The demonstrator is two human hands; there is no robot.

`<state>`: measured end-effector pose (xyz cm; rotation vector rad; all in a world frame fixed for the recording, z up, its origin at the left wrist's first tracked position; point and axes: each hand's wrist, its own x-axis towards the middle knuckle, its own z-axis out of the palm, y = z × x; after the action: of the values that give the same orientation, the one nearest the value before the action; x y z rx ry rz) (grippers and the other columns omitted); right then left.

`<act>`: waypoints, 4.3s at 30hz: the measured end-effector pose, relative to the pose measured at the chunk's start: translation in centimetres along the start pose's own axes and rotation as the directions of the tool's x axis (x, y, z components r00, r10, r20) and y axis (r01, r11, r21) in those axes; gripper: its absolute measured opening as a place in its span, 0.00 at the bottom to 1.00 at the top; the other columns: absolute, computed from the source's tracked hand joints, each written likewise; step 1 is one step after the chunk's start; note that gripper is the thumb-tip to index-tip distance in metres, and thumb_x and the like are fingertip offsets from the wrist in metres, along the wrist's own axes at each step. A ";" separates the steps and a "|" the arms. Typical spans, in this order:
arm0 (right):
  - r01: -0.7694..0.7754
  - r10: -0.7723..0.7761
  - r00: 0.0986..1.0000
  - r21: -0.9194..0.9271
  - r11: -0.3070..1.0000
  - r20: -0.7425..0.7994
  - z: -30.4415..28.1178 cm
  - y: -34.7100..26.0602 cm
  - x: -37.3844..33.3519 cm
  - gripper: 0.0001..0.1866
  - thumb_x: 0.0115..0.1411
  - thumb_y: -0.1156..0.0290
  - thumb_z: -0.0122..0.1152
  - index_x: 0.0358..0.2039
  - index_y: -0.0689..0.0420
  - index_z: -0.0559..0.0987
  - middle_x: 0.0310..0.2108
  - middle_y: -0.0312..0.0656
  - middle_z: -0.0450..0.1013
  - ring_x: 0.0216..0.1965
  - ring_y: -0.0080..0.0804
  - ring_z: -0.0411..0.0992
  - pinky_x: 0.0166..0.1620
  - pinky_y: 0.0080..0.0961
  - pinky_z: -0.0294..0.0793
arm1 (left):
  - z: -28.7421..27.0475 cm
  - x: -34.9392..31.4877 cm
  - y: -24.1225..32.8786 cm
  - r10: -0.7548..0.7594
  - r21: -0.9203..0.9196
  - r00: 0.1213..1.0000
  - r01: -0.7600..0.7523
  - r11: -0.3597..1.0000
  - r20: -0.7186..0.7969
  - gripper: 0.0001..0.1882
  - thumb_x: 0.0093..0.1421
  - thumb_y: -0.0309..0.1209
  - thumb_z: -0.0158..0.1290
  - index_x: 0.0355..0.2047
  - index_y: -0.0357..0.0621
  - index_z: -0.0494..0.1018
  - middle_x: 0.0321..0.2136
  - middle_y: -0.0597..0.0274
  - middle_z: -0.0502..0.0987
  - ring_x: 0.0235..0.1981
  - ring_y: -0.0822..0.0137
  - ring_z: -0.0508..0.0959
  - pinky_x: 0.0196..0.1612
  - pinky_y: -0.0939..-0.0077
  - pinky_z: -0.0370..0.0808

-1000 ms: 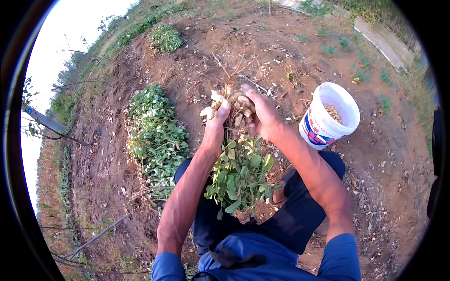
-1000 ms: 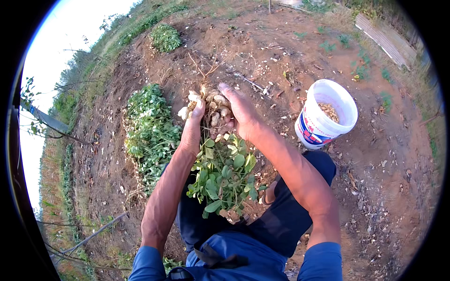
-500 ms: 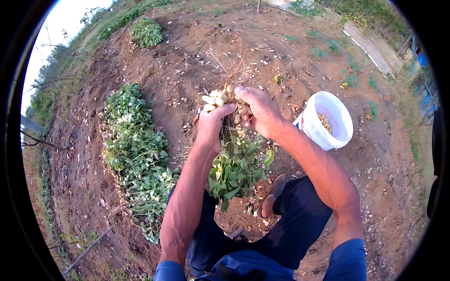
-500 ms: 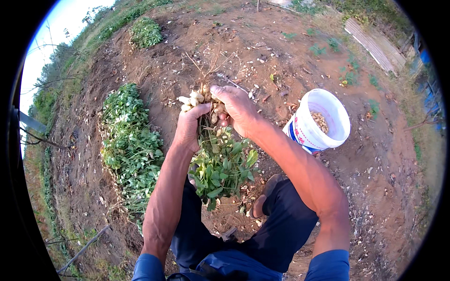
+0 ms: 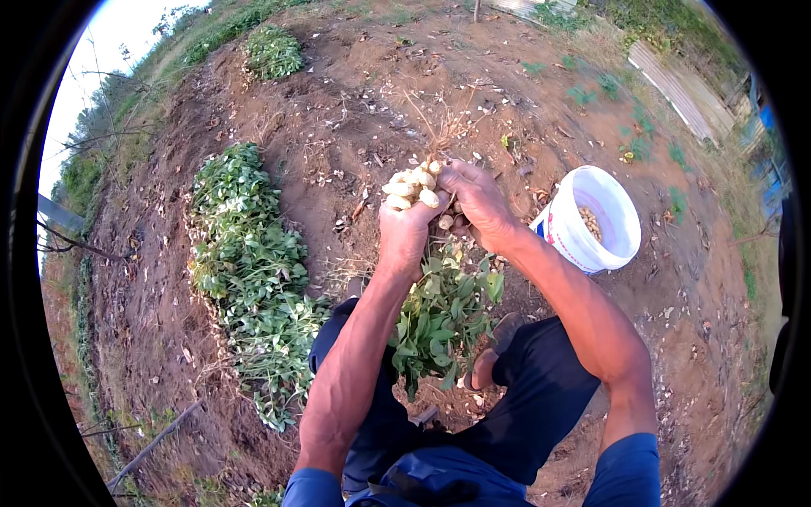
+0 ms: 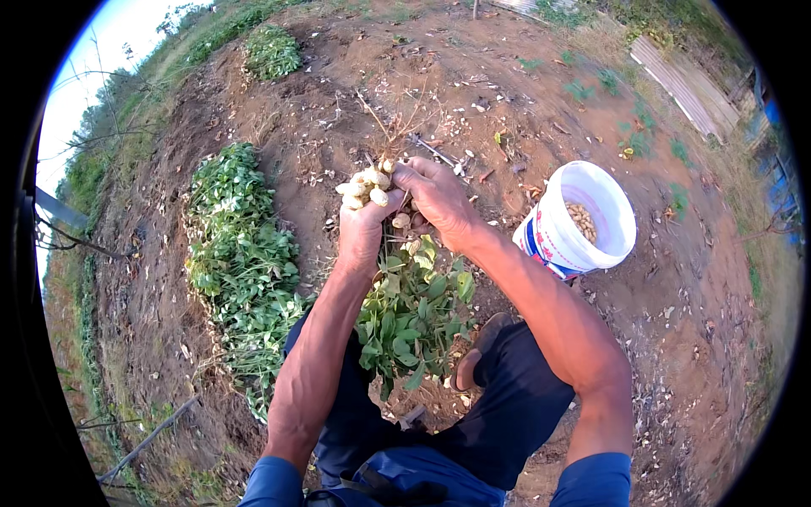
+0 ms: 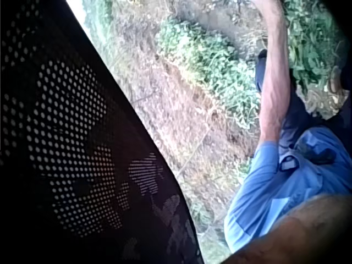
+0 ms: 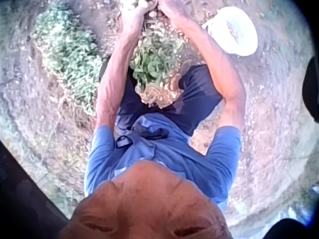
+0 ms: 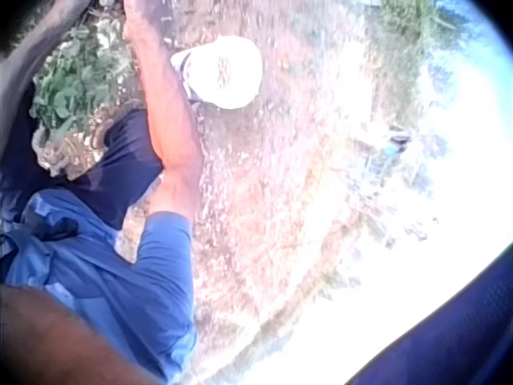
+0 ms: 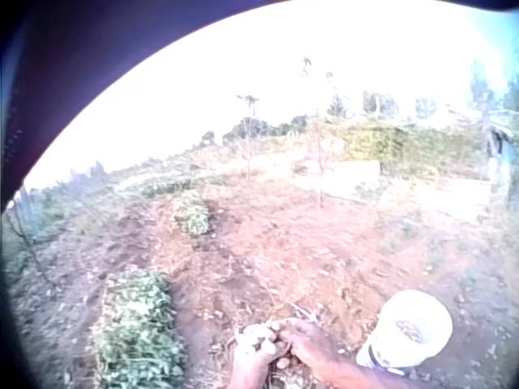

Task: The person sits on the ground and repeatedly pulls peanut pods from uprooted peanut plants, placing them into a white bucket. The person handles multiple plants, removing pods one by one and discarding the stems.

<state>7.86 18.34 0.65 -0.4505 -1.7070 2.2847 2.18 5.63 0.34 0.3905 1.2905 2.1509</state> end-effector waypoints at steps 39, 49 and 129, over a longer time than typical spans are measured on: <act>0.032 -0.062 0.959 0.115 0.993 0.276 -1.9 -2.6 -2.3 0.18 0.62 0.57 0.66 0.38 0.58 0.74 0.29 0.34 0.74 0.18 0.12 0.67 0.17 0.14 0.67 | -2.6 -1.7 0.3 -0.295 -0.163 0.889 0.368 0.915 0.351 0.18 0.56 0.32 0.64 0.43 0.34 0.77 0.27 0.57 0.80 0.19 0.72 0.73 0.18 0.76 0.68; -0.078 0.015 0.990 0.464 0.882 0.139 -2.7 -2.7 -3.3 0.12 0.64 0.62 0.66 0.37 0.53 0.72 0.28 0.33 0.70 0.12 0.12 0.58 0.12 0.15 0.62 | -0.2 -1.7 0.0 -0.122 -0.360 0.818 0.375 0.854 0.562 0.30 0.54 0.44 0.60 0.48 0.31 0.74 0.34 0.40 0.82 0.16 0.65 0.73 0.18 0.75 0.68; 0.189 -0.194 0.979 -0.068 0.980 -0.063 -1.2 2.3 0.9 0.14 0.67 0.60 0.64 0.30 0.57 0.80 0.26 0.31 0.76 0.28 0.19 0.73 0.32 0.22 0.71 | -0.1 -1.9 -1.6 -0.069 0.153 0.975 0.036 0.987 0.212 0.20 0.69 0.37 0.57 0.57 0.42 0.73 0.45 0.68 0.79 0.43 0.75 0.77 0.48 0.73 0.75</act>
<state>7.50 19.09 -1.92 -0.3561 -1.7106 2.0628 4.14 4.96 -0.94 0.6267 1.3236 1.9142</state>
